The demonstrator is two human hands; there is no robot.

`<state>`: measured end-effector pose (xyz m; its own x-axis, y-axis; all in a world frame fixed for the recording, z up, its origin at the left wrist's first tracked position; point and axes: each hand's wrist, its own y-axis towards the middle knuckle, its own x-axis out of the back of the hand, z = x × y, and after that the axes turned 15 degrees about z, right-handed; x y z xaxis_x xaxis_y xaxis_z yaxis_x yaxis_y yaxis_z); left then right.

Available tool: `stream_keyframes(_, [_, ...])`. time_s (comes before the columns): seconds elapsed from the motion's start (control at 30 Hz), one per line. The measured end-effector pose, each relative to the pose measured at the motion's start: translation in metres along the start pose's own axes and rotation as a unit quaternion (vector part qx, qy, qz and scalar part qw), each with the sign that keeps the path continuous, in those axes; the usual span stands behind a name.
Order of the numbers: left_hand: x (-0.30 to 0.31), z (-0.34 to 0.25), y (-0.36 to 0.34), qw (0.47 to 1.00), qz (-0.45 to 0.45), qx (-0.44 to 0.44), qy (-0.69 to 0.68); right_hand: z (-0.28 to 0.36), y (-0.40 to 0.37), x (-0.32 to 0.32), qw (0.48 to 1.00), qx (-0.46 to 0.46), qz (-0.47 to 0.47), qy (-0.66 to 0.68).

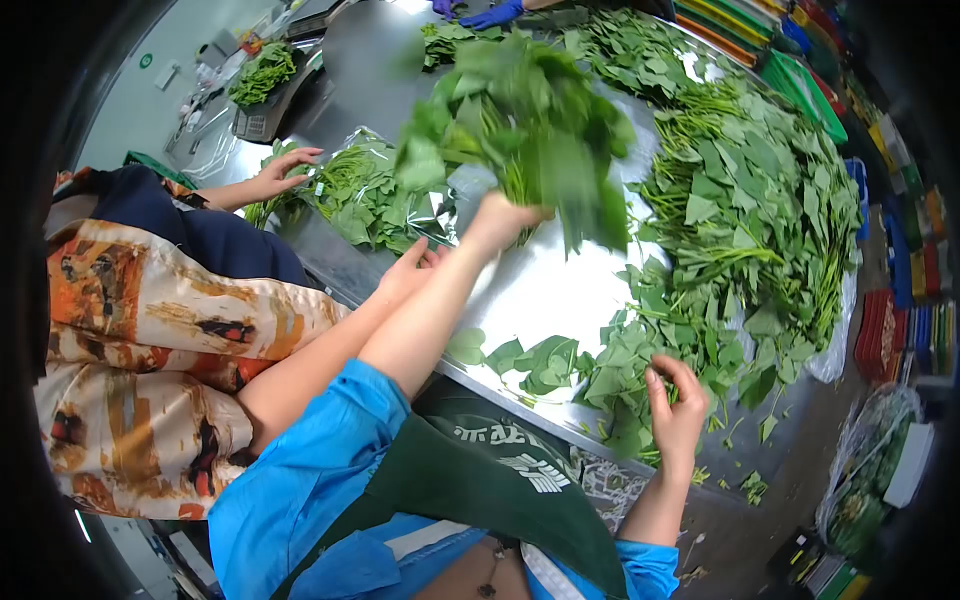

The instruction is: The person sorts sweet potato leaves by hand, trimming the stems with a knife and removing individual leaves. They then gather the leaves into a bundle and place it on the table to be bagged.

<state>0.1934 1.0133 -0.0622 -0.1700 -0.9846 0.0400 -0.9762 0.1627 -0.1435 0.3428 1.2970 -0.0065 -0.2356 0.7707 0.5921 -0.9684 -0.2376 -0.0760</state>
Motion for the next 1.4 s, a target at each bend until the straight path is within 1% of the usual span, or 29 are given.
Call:
stream_keyframes(0.03, [0.014, -0.011, 0.013, 0.996, 0.011, 0.025, -0.085, -0.001, -0.001, -0.002, 1.0, -0.006, 0.003, 0.003])
stream_keyframes(0.07, [0.03, -0.006, 0.036, 0.974, 0.05, 0.051, -0.216, -0.002, -0.002, -0.005, 1.0, -0.014, 0.004, 0.016])
stream_keyframes(0.1, [0.042, -0.011, 0.05, 0.966, 0.049, 0.068, -0.244, -0.003, -0.004, -0.006, 0.999, -0.022, 0.004, 0.029])
stream_keyframes(0.17, [0.078, 0.005, 0.087, 0.962, 0.054, 0.095, -0.251, -0.003, -0.007, -0.007, 0.999, -0.025, 0.0, 0.023])
stream_keyframes(0.23, [0.114, 0.003, 0.102, 0.947, 0.057, 0.14, -0.285, -0.003, -0.013, -0.006, 0.999, -0.049, -0.009, 0.005])
stream_keyframes(0.27, [0.135, 0.002, 0.11, 0.95, 0.066, 0.171, -0.252, -0.003, -0.016, -0.005, 0.998, -0.064, -0.01, 0.015])
stream_keyframes(0.3, [0.158, 0.002, 0.113, 0.969, 0.133, 0.147, -0.15, -0.006, -0.019, -0.006, 0.997, -0.076, -0.019, 0.029])
stream_keyframes(0.37, [0.205, 0.019, 0.137, 0.964, 0.172, 0.163, -0.123, -0.016, -0.027, -0.005, 0.995, -0.096, -0.031, 0.013])
stream_keyframes(0.4, [0.222, 0.018, 0.144, 0.962, 0.204, 0.173, -0.058, -0.017, -0.03, -0.004, 0.993, -0.114, -0.037, 0.022])
stream_keyframes(0.47, [0.241, -0.001, 0.145, 0.953, 0.241, 0.185, -0.016, -0.025, -0.037, -0.006, 0.984, -0.171, -0.038, 0.03])
stream_keyframes(0.5, [0.249, -0.006, 0.148, 0.952, 0.245, 0.182, -0.017, -0.024, -0.037, -0.007, 0.984, -0.172, -0.047, 0.027])
stream_keyframes(0.57, [0.264, -0.012, 0.152, 0.936, 0.207, 0.283, 0.029, -0.023, -0.036, -0.01, 0.976, -0.211, -0.045, 0.028])
stream_keyframes(0.63, [0.28, -0.008, 0.161, 0.925, 0.219, 0.307, 0.046, -0.026, -0.031, -0.013, 0.975, -0.219, -0.036, 0.009])
stream_keyframes(0.7, [0.296, -0.002, 0.17, 0.913, 0.227, 0.332, 0.063, -0.018, -0.021, -0.016, 0.959, -0.281, -0.023, 0.012])
stream_keyframes(0.73, [0.303, 0.002, 0.175, 0.904, 0.245, 0.345, 0.055, -0.023, -0.017, -0.016, 0.965, -0.263, -0.013, 0.013])
stream_keyframes(0.8, [0.318, 0.013, 0.185, 0.892, 0.263, 0.366, 0.043, -0.018, -0.005, -0.016, 0.961, -0.276, -0.008, 0.02])
stream_keyframes(0.87, [0.331, 0.023, 0.196, 0.877, 0.285, 0.346, 0.174, -0.012, 0.005, -0.016, 0.958, -0.284, 0.004, 0.024])
stream_keyframes(0.9, [0.337, 0.026, 0.2, 0.875, 0.285, 0.352, 0.17, -0.01, 0.009, -0.017, 0.957, -0.288, 0.011, 0.024])
stream_keyframes(0.97, [0.345, 0.025, 0.205, 0.869, 0.258, 0.346, 0.243, -0.011, 0.016, -0.019, 0.954, -0.298, 0.029, 0.015])
stream_keyframes(1.0, [0.345, 0.019, 0.204, 0.868, 0.217, 0.346, 0.283, -0.012, 0.019, -0.019, 0.954, -0.299, 0.035, 0.014])
stream_keyframes(1.03, [0.344, 0.015, 0.203, 0.867, 0.216, 0.351, 0.28, -0.013, 0.021, -0.02, 0.957, -0.287, 0.044, 0.007])
stream_keyframes(1.07, [0.346, 0.015, 0.205, 0.844, 0.14, 0.336, 0.393, -0.014, 0.022, -0.02, 0.96, -0.275, 0.052, 0.0])
stream_keyframes(1.1, [0.348, 0.013, 0.206, 0.805, 0.063, 0.315, 0.499, -0.017, 0.023, -0.02, 0.96, -0.275, 0.057, -0.001])
stream_keyframes(1.13, [0.353, 0.009, 0.206, 0.804, 0.063, 0.318, 0.498, -0.019, 0.024, -0.021, 0.959, -0.277, 0.057, 0.002])
stream_keyframes(1.2, [0.362, 0.001, 0.203, 0.811, -0.007, 0.274, 0.517, -0.021, 0.024, -0.021, 0.959, -0.278, 0.057, 0.004])
stream_keyframes(1.23, [0.361, 0.001, 0.201, 0.811, -0.008, 0.275, 0.517, -0.021, 0.025, -0.02, 0.96, -0.274, 0.058, 0.009])
stream_keyframes(1.3, [0.339, -0.006, 0.188, 0.821, -0.161, 0.099, 0.539, -0.023, 0.024, -0.019, 0.961, -0.269, 0.06, 0.015])
stream_keyframes(1.33, [0.324, -0.009, 0.181, 0.83, -0.134, 0.062, 0.538, -0.024, 0.023, -0.019, 0.962, -0.268, 0.06, 0.013])
stream_keyframes(1.4, [0.297, -0.011, 0.167, 0.81, 0.01, 0.083, 0.58, -0.023, 0.021, -0.021, 0.962, -0.265, 0.056, 0.013])
